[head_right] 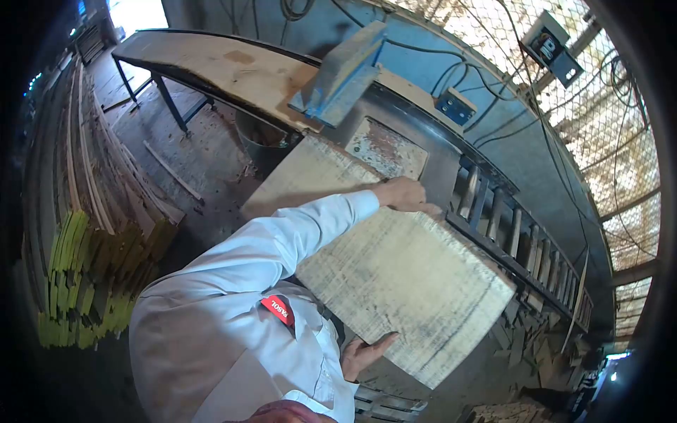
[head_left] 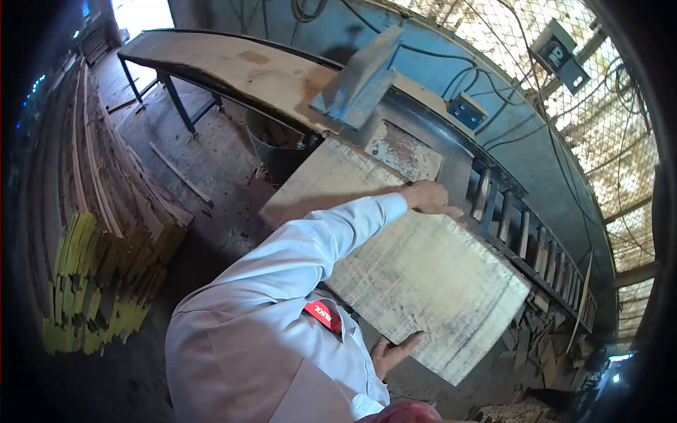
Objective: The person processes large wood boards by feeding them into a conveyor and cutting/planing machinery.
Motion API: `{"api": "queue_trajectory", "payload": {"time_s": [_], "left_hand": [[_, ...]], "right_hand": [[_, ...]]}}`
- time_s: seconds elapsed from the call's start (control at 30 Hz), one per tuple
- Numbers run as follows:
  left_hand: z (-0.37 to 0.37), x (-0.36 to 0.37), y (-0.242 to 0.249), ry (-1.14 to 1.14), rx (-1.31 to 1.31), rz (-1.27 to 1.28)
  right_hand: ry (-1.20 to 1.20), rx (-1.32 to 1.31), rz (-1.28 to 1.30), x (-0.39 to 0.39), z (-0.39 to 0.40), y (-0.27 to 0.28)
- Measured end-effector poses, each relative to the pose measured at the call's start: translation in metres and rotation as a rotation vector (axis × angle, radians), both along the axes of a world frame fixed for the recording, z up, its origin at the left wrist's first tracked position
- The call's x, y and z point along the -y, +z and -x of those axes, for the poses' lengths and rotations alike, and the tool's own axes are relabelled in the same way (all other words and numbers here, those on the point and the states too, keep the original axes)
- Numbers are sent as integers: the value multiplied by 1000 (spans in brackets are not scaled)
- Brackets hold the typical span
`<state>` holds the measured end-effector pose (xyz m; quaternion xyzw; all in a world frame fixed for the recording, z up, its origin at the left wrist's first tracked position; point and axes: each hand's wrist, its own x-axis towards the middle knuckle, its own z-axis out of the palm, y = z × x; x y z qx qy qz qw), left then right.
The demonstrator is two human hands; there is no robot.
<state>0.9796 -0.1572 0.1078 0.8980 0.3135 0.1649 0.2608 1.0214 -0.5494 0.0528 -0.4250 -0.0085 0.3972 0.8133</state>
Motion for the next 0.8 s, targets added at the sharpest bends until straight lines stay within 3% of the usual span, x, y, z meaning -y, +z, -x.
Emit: {"api": "queue_trajectory", "payload": {"time_s": [0.03, 0.07, 0.1, 0.17, 0.2, 0.23, 0.27, 0.33, 0.37, 0.43, 0.57, 0.7, 0.8], "left_hand": [[-3, 3, -9, -14, -98, 23], [-8, 3, -20, -28, -94, 24], [-13, 2, -30, -26, -152, 44], [-20, 5, -56, -44, -207, 80], [-23, 5, -67, -42, -254, 108], [-25, 0, -77, -38, -302, 130], [-27, -3, -92, -44, -296, 131], [-31, -6, -113, -75, -365, 143], [-33, -9, -117, -85, -363, 157], [-32, -9, -127, -104, -443, 190], [-38, -11, -151, -97, -440, 208], [-39, -11, -177, -99, -459, 217], [-34, -6, -196, -130, -492, 236]], "right_hand": [[23, -59, 35, 2, 3, -2], [17, 62, 207, 3, 7, 4], [3, 67, 206, 2, 1, -3], [147, -17, 123, 9, -6, -10], [65, -233, 137, 3, -10, -4], [55, -227, 137, 7, -13, -6], [199, -9, 140, 18, -16, -13], [103, -455, 140, 8, -39, -41], [92, -454, 153, 13, -40, -46], [412, 625, 191, 30, -29, -48], [435, 508, 344, 23, -24, -35], [469, 568, 367, 27, -32, -54], [465, 362, 400, 32, -37, -78]]}}
